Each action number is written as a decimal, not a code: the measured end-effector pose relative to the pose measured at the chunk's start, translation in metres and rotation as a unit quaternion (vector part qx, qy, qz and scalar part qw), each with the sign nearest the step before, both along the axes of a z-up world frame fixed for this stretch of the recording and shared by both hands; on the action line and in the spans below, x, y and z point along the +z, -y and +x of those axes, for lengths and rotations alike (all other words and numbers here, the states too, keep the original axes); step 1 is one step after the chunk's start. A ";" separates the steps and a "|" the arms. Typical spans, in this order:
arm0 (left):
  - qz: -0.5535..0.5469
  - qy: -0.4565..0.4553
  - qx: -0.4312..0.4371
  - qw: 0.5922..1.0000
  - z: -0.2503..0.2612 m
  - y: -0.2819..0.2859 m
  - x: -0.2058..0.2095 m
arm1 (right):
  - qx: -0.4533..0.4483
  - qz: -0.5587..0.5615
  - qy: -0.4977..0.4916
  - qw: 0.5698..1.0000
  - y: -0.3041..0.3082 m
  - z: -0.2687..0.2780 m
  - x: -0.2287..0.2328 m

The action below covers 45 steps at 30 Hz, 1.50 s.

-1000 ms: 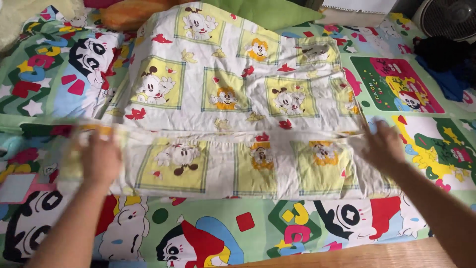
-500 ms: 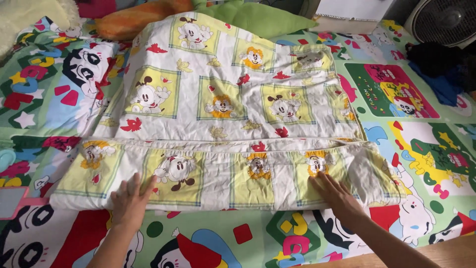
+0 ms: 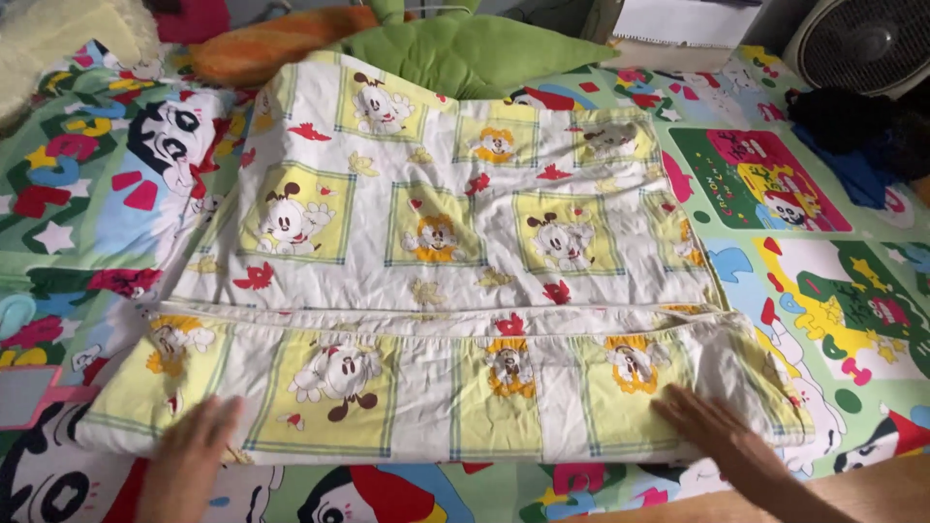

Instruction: The person unfolds a patterned blanket on a bed, smooths it out, and folds it into a compact rectangular shape. The person handles the blanket by hand, adjusting edges and pressing down to flatten the folds.

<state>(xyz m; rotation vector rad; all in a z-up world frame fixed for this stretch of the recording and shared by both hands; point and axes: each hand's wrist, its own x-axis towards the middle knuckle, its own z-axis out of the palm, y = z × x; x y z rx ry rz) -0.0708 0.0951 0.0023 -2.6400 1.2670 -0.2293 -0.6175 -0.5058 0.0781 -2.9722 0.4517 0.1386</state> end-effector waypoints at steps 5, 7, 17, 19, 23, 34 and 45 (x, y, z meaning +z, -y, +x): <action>0.137 0.004 0.102 0.985 0.031 -0.006 0.005 | 0.019 -0.115 0.022 0.993 0.044 -0.017 -0.016; 0.140 -0.063 0.128 0.980 0.031 -0.002 0.019 | -0.065 -0.053 -0.060 0.995 0.055 -0.020 -0.024; 0.408 -0.254 0.213 0.851 0.114 -0.021 0.080 | -0.136 0.169 -0.331 0.918 0.153 -0.055 -0.038; 0.216 -0.282 0.336 0.872 0.138 0.001 0.109 | -0.198 0.113 -0.297 0.927 0.197 -0.020 -0.014; 0.253 -0.120 0.251 0.927 0.124 0.093 0.208 | -0.204 -0.004 -0.284 0.937 0.190 0.085 0.067; 0.178 -0.068 0.040 0.981 0.044 0.124 0.049 | -0.006 -0.089 -0.178 0.980 -0.014 0.101 0.036; 0.095 -0.131 0.043 0.986 0.051 0.114 0.037 | 0.028 -0.113 0.009 0.993 0.024 0.071 -0.031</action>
